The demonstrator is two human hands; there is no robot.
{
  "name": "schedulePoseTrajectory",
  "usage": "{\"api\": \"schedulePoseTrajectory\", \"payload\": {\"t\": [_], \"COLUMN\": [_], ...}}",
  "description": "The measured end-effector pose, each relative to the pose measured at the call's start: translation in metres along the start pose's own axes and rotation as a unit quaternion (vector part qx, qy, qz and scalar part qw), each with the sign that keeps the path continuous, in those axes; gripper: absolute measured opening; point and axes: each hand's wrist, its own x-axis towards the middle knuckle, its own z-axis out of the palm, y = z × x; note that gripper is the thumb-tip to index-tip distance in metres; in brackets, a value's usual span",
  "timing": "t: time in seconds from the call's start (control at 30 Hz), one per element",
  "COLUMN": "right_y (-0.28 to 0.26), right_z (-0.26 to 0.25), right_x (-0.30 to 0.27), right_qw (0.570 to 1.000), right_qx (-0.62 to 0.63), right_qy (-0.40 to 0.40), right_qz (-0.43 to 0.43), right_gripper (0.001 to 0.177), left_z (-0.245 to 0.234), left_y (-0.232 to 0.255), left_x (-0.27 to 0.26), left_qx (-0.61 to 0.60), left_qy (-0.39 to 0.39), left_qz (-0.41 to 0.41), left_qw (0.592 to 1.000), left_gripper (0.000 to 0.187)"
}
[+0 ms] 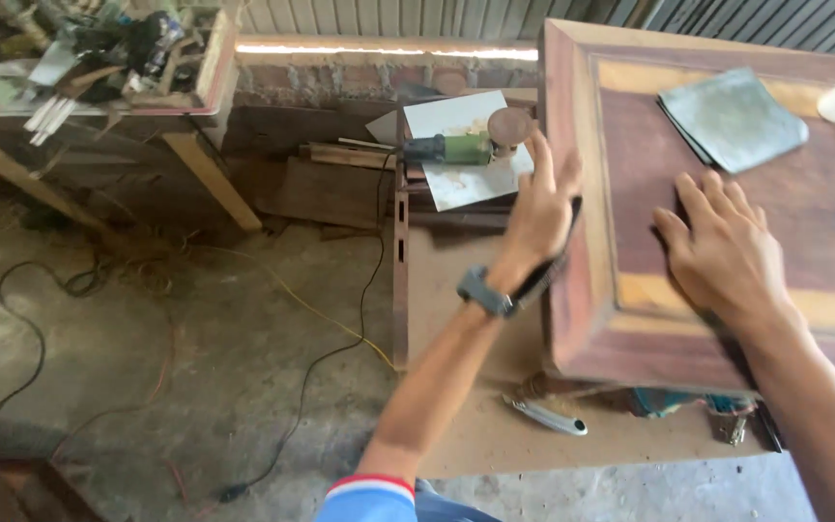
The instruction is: Sanding the surface and edges of a wooden furniture piece and applying glue to joints.
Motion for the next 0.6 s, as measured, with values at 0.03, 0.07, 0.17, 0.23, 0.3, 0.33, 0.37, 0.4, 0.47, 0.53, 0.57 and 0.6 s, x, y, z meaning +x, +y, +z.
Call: {"api": "schedulePoseTrajectory", "payload": {"t": [0.03, 0.07, 0.17, 0.23, 0.3, 0.33, 0.37, 0.4, 0.47, 0.53, 0.57, 0.6], "right_y": [-0.001, -0.002, 0.003, 0.011, 0.017, 0.020, 0.023, 0.026, 0.018, 0.013, 0.012, 0.012], "right_z": [0.000, 0.001, 0.010, 0.018, 0.026, 0.030, 0.032, 0.035, 0.031, 0.027, 0.026, 0.027], "right_x": [0.000, 0.001, 0.002, -0.003, -0.004, -0.005, -0.006, -0.008, -0.008, -0.009, -0.011, -0.010], "right_qw": [1.000, 1.000, 0.999, 0.998, 0.997, 0.998, 0.996, 0.994, 0.995, 0.995, 0.995, 0.994], "right_qx": [-0.004, 0.007, 0.007, 0.001, 0.006, 0.004, 0.022, 0.039, 0.037, 0.036, 0.031, 0.027], "right_qy": [-0.003, -0.002, 0.013, 0.025, 0.071, 0.067, 0.081, 0.097, 0.096, 0.094, 0.099, 0.104], "right_qz": [0.004, 0.022, 0.043, 0.054, 0.009, 0.010, -0.006, -0.020, -0.011, -0.001, -0.005, -0.012], "right_gripper": [0.047, 0.048, 0.050, 0.051, 0.050, 0.050, 0.047, 0.044, 0.043, 0.041, 0.041, 0.040], "left_z": [0.007, 0.014, 0.016, 0.016, 0.019, 0.015, 0.012, 0.010, 0.000, -0.006, -0.008, -0.008], "left_y": [-0.020, -0.040, -0.046, -0.042, -0.050, -0.052, -0.054, -0.056, -0.053, -0.051, -0.051, -0.053], "left_x": [0.004, 0.008, -0.004, -0.015, -0.019, -0.027, -0.034, -0.042, -0.061, -0.077, -0.083, -0.088], "left_qx": [-0.003, -0.056, -0.189, -0.263, -0.285, -0.287, -0.235, -0.183, -0.161, -0.140, -0.111, -0.082], "left_qy": [-0.005, 0.121, 0.280, 0.307, 0.308, 0.308, 0.287, 0.262, 0.233, 0.202, 0.167, 0.134], "left_qz": [-0.001, 0.082, 0.167, 0.168, 0.238, 0.234, 0.232, 0.231, 0.248, 0.266, 0.267, 0.269], "left_qw": [1.000, 0.988, 0.926, 0.899, 0.876, 0.876, 0.899, 0.919, 0.926, 0.932, 0.943, 0.950], "left_gripper": [0.100, 0.084, 0.044, 0.025, 0.031, 0.031, 0.028, 0.035, 0.027, 0.030, 0.046, 0.064]}}
